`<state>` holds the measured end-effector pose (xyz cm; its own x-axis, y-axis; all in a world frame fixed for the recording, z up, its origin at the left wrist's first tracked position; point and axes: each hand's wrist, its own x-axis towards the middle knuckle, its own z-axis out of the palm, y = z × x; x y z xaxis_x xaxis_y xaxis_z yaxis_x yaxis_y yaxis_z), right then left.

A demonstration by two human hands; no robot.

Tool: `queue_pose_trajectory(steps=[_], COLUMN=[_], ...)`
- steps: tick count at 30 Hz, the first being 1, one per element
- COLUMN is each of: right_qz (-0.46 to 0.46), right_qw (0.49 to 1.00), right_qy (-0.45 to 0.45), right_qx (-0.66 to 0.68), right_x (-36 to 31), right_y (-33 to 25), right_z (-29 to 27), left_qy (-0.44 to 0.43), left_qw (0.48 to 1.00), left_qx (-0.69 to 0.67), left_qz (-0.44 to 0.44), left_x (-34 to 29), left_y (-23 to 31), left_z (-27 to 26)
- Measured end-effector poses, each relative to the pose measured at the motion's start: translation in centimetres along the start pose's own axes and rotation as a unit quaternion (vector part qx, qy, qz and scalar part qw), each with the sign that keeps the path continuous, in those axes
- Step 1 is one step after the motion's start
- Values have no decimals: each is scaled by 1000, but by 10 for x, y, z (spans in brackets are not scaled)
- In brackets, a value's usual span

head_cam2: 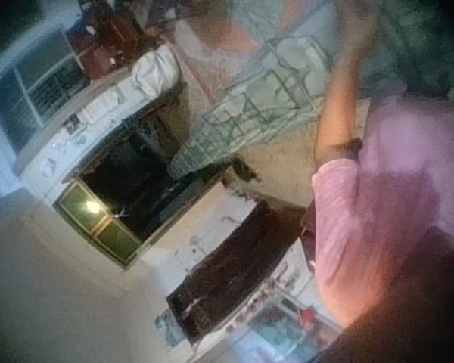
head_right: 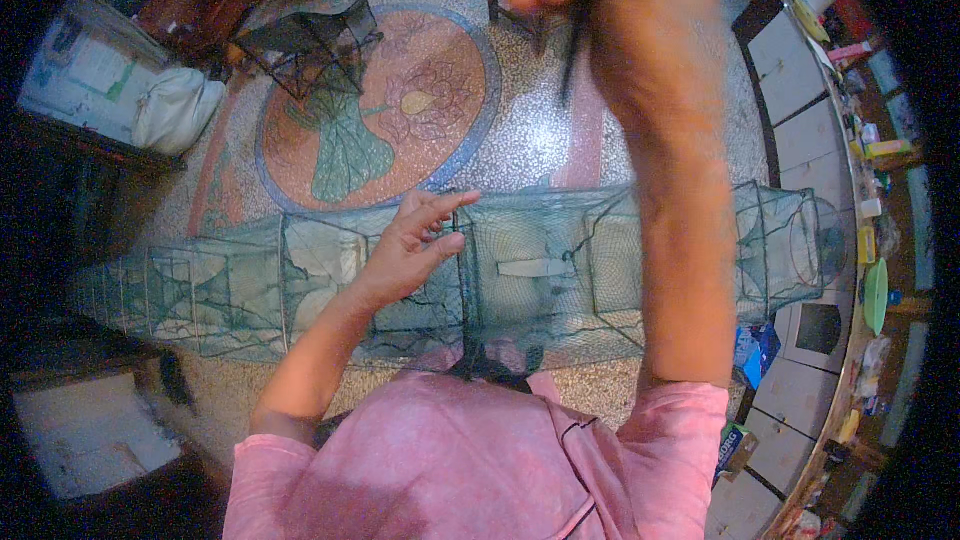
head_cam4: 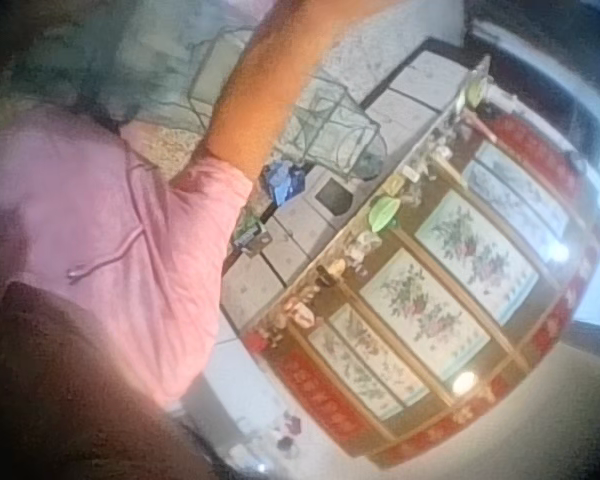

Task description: The person uses a small tool to thread and tie a long green mesh fishing net structure laid out across several tables.

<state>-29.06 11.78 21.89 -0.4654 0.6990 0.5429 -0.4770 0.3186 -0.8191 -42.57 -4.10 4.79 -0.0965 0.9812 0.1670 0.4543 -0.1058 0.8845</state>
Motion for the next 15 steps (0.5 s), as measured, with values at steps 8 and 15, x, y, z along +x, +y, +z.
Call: queue_pose_trajectory(steps=[8,15], right_qz=[17,275], right_qw=[895,890], right_qy=[-183,56], right_qx=[-406,-359], right_x=[-49,-78], right_y=[6,11], right_z=[-61,-117], left_qy=[39,-30], left_qw=[925,934], left_qx=[-299,-299], left_qz=[-233,-193], left_x=[16,41], left_y=[-2,4], left_z=[-33,-42])
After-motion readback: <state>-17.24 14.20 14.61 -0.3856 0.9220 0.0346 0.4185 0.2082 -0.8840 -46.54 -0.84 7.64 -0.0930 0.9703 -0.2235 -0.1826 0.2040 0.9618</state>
